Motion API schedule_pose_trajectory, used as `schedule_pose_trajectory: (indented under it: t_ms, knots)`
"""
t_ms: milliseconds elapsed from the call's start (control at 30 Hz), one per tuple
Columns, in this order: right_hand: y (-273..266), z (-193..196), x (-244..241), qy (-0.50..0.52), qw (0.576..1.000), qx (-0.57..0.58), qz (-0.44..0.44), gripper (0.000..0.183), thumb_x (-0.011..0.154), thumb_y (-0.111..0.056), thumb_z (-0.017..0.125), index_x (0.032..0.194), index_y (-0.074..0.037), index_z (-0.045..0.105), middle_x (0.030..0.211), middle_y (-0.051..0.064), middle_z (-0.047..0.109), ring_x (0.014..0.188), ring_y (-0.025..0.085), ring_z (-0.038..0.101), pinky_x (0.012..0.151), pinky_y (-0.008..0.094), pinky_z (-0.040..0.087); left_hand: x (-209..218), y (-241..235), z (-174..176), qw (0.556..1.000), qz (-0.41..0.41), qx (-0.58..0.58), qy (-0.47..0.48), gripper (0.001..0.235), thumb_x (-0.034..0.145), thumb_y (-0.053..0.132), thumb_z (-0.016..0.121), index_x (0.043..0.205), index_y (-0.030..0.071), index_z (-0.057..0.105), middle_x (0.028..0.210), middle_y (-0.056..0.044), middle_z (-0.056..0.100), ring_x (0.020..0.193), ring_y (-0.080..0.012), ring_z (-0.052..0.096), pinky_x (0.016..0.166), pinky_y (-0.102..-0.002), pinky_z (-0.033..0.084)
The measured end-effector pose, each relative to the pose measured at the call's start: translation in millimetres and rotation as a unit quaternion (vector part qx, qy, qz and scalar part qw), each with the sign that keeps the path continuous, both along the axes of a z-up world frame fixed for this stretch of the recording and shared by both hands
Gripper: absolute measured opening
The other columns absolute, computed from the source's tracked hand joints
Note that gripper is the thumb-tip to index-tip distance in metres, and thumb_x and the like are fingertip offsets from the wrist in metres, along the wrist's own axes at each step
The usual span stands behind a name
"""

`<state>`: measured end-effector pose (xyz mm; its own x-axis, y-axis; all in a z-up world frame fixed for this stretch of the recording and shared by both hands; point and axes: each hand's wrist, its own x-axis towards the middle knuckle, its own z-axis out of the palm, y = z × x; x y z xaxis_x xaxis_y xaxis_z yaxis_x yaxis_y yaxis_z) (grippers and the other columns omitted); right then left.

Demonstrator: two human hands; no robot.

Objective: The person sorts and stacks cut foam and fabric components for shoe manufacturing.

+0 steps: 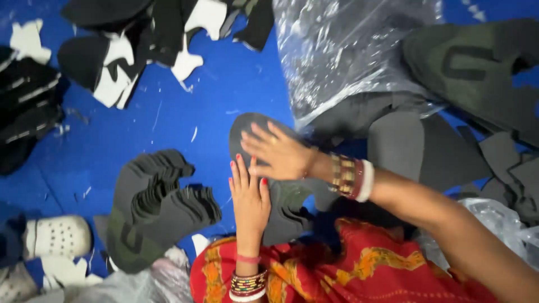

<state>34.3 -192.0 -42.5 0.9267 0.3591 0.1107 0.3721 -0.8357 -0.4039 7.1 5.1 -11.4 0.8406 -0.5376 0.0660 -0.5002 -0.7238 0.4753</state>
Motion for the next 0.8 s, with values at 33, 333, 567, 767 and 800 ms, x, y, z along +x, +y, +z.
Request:
schedule_pose_trajectory:
  t_ms: [33,333,567,767,800]
  knots:
    - [-4,-11,-17,0.026,0.991,0.107,0.076,0.061,0.107,-0.048,0.053,0.150,-0.004,0.046,0.162,0.019,0.041,0.152,0.040,0.028,0.117,0.058,0.020,-4,3,0,1.000,0.008,-0.003,0.007,0.058,0.102,0.021,0.050,0.158,0.010,0.037,0.169,-0.019,0.020,0.156,-0.0434,0.017,0.121,-0.057,0.022]
    - [-291,-23,-112,-0.202,0.870,0.068,-0.444,0.023,0.094,-0.021,0.083,0.108,-0.003,0.076,0.103,0.016,0.067,0.094,0.032,0.066,0.083,0.041,0.053,-1,39,-25,0.914,0.051,-0.369,0.162,0.041,0.106,0.013,0.050,0.144,0.003,0.059,0.162,-0.017,0.046,0.160,-0.0324,0.024,0.127,-0.043,0.019]
    - [-332,-42,-128,-0.103,0.895,0.133,-0.414,0.031,0.093,-0.026,0.088,0.117,-0.008,0.080,0.099,0.012,0.069,0.088,0.025,0.066,0.078,0.036,0.052,-5,54,17,0.914,0.121,-0.381,0.064,0.039,0.108,0.009,0.047,0.144,-0.001,0.058,0.153,-0.013,0.056,0.156,-0.0304,0.037,0.127,-0.041,0.026]
    - [-356,-32,-132,-0.094,0.901,0.183,-0.382,0.014,0.099,-0.017,0.075,0.101,-0.003,0.077,0.091,0.002,0.068,0.085,0.016,0.065,0.078,0.029,0.051,-8,41,59,0.913,0.103,-0.394,0.032,0.039,0.103,-0.002,0.048,0.141,0.000,0.059,0.151,-0.013,0.059,0.155,-0.0287,0.040,0.127,-0.041,0.031]
    - [-358,-26,-130,-0.088,0.901,0.189,-0.380,0.015,0.099,-0.017,0.076,0.102,-0.003,0.076,0.091,0.003,0.068,0.085,0.016,0.065,0.077,0.029,0.051,-9,36,63,0.915,0.091,-0.393,0.025,0.040,0.103,-0.004,0.049,0.141,0.000,0.060,0.150,-0.013,0.059,0.154,-0.0285,0.042,0.127,-0.041,0.031]
